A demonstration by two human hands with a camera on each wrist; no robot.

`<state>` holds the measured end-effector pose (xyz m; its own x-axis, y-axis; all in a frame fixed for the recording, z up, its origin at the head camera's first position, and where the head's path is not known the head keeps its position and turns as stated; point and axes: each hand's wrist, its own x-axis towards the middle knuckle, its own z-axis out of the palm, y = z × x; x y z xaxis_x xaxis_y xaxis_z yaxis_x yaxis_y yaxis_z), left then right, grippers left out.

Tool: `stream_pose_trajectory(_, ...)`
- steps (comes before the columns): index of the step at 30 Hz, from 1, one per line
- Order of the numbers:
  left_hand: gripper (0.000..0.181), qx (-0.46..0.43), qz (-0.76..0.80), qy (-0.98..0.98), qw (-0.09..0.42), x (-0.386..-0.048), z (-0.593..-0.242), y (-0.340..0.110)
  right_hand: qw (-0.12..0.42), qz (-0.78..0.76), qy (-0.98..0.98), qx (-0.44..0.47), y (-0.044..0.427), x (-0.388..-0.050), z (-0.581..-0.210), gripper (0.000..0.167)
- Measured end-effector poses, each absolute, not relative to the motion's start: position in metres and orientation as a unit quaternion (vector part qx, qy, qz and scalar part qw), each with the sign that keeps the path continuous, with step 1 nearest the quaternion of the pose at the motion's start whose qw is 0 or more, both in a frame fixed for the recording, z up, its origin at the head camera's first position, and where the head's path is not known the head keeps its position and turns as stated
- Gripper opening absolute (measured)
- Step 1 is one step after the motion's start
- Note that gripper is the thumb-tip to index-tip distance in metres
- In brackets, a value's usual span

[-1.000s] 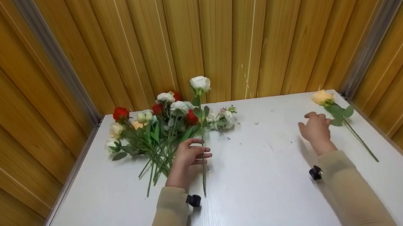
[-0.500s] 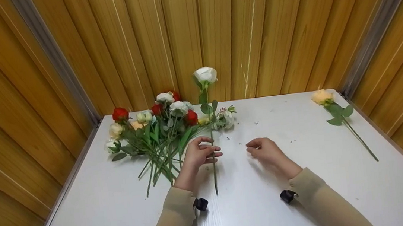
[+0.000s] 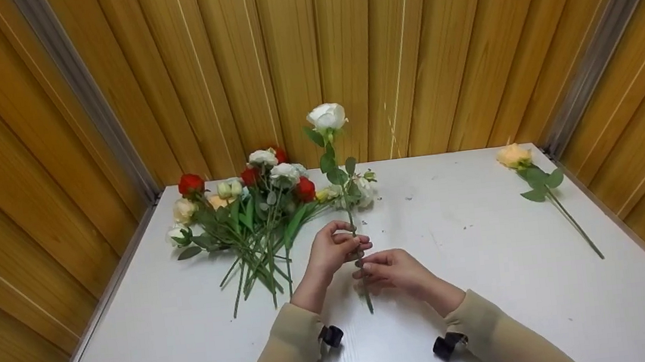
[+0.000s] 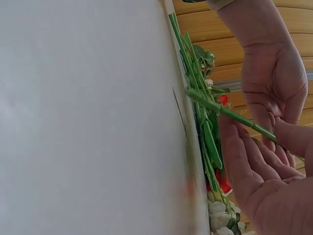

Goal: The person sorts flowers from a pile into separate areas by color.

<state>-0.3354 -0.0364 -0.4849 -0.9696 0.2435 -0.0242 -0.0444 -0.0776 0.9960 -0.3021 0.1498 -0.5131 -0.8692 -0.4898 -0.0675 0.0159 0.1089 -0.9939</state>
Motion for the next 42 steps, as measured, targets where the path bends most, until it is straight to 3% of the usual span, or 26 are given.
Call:
stream_pose_trajectory(9, 0.022, 0.088, 0.722, 0.68, 0.087, -0.332, -0.486, -0.031, 0.153, -0.681, 0.705, -0.127, 0.145, -0.3, -0.514, 0.023)
stream_pose_trajectory(15, 0.026, 0.092, 0.713, 0.69, 0.081, -0.333, -0.485, -0.033, 0.14, -0.667, 0.72, -0.134, 0.149, -0.302, -0.509, 0.032)
stream_pose_trajectory(22, 0.028, 0.059, 0.689, 0.719, 0.073, -0.342, -0.482, -0.052, 0.102, -0.624, 0.765, -0.123, 0.173, -0.314, -0.499, 0.028)
stream_pose_trajectory(29, 0.024, -0.007, 0.67, 0.743, -0.003, -0.353, -0.481, -0.08, 0.064, -0.57, 0.817, -0.06, 0.216, -0.333, -0.485, 0.024)
stream_pose_trajectory(37, 0.025, -0.076, 0.588, 0.798, -0.113, -0.36, -0.486, -0.115, 0.059, -0.513, 0.857, 0.002, 0.277, -0.346, -0.472, 0.024)
stream_pose_trajectory(42, 0.029, -0.096, 0.567, 0.805, -0.144, -0.361, -0.49, -0.132, 0.066, -0.475, 0.876, 0.044, 0.313, -0.347, -0.468, 0.026)
